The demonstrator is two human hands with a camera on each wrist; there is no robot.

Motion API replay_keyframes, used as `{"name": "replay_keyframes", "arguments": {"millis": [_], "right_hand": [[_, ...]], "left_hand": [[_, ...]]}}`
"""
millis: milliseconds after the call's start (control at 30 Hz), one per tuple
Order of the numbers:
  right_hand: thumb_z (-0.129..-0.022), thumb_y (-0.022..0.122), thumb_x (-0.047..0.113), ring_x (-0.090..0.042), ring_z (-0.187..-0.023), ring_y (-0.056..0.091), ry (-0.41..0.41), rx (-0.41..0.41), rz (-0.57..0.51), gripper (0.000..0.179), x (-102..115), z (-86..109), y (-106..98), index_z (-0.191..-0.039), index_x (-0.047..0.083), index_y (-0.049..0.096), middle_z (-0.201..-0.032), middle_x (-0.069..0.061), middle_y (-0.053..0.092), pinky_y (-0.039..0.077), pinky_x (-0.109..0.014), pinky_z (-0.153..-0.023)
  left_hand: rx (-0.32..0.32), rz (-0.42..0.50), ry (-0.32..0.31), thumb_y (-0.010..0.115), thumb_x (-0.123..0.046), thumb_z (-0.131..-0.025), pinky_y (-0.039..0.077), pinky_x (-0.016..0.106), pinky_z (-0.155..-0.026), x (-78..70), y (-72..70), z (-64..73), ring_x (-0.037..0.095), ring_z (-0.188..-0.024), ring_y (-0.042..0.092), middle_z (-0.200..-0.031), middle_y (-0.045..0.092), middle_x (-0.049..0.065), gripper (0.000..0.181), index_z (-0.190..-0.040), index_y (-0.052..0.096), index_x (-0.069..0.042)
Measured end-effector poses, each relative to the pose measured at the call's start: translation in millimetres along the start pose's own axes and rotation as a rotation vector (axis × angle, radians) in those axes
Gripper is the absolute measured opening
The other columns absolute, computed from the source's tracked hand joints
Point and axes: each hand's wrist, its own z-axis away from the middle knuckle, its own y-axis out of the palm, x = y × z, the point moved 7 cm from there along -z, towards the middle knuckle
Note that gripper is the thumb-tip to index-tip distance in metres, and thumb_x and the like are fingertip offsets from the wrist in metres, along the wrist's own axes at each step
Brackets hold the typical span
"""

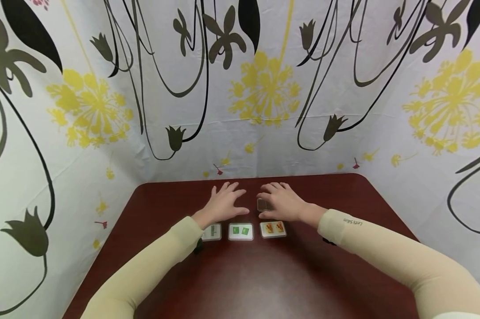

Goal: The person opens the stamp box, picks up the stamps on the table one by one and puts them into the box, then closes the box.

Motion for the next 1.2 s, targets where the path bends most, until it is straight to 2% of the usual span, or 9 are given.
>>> {"name": "replay_keyframes", "arguments": {"millis": [167, 533, 700, 867, 933, 1200], "right_hand": [[-0.087, 0.069, 0.062, -0.034, -0.136, 0.042, 0.032, 0.024, 0.002, 0.065, -16.0, 2.6, -0.1, -0.138, 0.022, 0.063, -0.148, -0.011, 0.048, 0.032, -0.064, -0.105], [-0.085, 0.074, 0.06, -0.038, -0.137, 0.038, 0.097, 0.073, -0.035, 0.074, -54.7, 4.5, 8.3, -0.144, 0.017, 0.058, -0.152, -0.017, 0.042, 0.03, -0.067, -0.104], [-0.084, 0.075, 0.059, -0.041, -0.138, 0.036, 0.146, 0.102, -0.066, 0.076, -71.4, 4.4, 17.9, -0.145, 0.018, 0.056, -0.153, -0.018, 0.04, 0.031, -0.068, -0.103], [-0.082, 0.076, 0.059, -0.042, -0.139, 0.036, 0.182, 0.123, -0.083, 0.078, -84.4, 4.4, 28.5, -0.146, 0.018, 0.056, -0.154, -0.018, 0.039, 0.03, -0.068, -0.104], [-0.082, 0.077, 0.06, -0.042, -0.139, 0.035, 0.187, 0.139, -0.086, 0.079, -87.9, 4.4, 33.4, -0.146, 0.018, 0.056, -0.154, -0.018, 0.038, 0.03, -0.068, -0.104], [-0.08, 0.076, 0.063, -0.042, -0.141, 0.032, 0.178, 0.201, -0.095, 0.08, -94.5, 6.5, 50.4, -0.143, 0.016, 0.059, -0.154, -0.018, 0.038, 0.032, -0.069, -0.102]], "left_hand": [[-0.011, 0.029, -0.011, 0.068, -0.061, -0.089, 0.014, 0.073, -0.11, -3.9, -1.1, -15.0, 0.04, -0.15, 0.018, -0.162, 0.031, 0.01, 0.074, -0.151, 0.049, -0.025], [0.025, 0.096, -0.049, 0.066, -0.063, -0.089, 0.008, 0.074, -0.11, -6.8, 8.2, -47.0, 0.045, -0.151, 0.007, -0.164, 0.023, 0.013, 0.078, -0.154, 0.044, -0.028], [0.041, 0.091, -0.077, 0.067, -0.062, -0.089, 0.006, 0.075, -0.11, -6.6, 19.5, -58.4, 0.046, -0.15, -0.002, -0.165, 0.019, 0.016, 0.078, -0.155, 0.042, -0.029], [0.064, 0.13, -0.067, 0.069, -0.058, -0.09, 0.003, 0.076, -0.108, -4.9, 32.8, -69.7, 0.046, -0.15, -0.007, -0.166, 0.015, 0.017, 0.076, -0.155, 0.042, -0.031], [0.077, 0.145, -0.064, 0.07, -0.056, -0.09, 0.002, 0.077, -0.108, -5.4, 38.3, -73.3, 0.047, -0.15, -0.007, -0.166, 0.014, 0.018, 0.076, -0.155, 0.042, -0.03], [0.161, 0.099, -0.067, 0.071, -0.06, -0.087, 0.002, 0.079, -0.106, -10.1, 64.9, -78.9, 0.051, -0.148, -0.008, -0.165, 0.015, 0.02, 0.077, -0.154, 0.044, -0.032]]}}
